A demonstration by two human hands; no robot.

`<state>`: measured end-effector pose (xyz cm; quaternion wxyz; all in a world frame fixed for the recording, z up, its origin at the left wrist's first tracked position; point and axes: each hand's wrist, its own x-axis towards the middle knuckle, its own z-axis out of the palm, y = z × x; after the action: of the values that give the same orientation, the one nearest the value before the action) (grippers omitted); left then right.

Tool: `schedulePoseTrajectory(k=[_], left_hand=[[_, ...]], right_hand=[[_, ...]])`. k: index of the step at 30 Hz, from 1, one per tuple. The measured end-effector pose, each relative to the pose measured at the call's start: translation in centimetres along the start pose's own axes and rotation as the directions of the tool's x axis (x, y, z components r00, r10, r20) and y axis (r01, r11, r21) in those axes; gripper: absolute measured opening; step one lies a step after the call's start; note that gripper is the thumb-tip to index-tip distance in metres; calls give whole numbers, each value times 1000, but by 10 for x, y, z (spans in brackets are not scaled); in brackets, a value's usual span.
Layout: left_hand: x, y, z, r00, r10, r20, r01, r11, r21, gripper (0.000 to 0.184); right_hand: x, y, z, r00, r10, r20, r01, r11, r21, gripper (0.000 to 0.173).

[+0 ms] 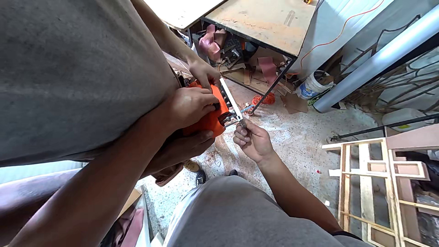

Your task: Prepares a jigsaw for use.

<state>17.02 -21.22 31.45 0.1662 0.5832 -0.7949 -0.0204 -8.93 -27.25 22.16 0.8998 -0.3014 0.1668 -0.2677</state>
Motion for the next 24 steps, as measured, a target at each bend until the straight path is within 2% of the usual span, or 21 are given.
schedulePoseTrajectory(k=[3,9,12,15,20,22,24], left_hand=[[0,-6,6,995,81,-51,-80,996,27,23],[1,-9,6,990,141,-7,-140,988,63,27],[7,-10,7,989,145,4,-144,984,107,41],[10,1,8,999,34,23,-37,988,151,43],[5,29,20,966,-228,-122,248,951,183,41],[1,38,19,928,-323,-184,348,929,125,41],[-14,56,8,869,-396,-297,407,913,-26,34]], right_hand=[[1,1,-1,1000,-1,-3,1,1000,-8,31],[-1,1,-1,1000,18,-5,-18,1000,-23,31],[-3,2,3,1000,21,9,-21,1000,-21,31],[-4,1,3,1000,14,3,-14,1000,0,32],[0,8,7,999,-33,11,33,997,69,33],[1,15,8,997,-75,3,75,993,93,36],[5,26,5,994,-106,37,101,986,129,44]])
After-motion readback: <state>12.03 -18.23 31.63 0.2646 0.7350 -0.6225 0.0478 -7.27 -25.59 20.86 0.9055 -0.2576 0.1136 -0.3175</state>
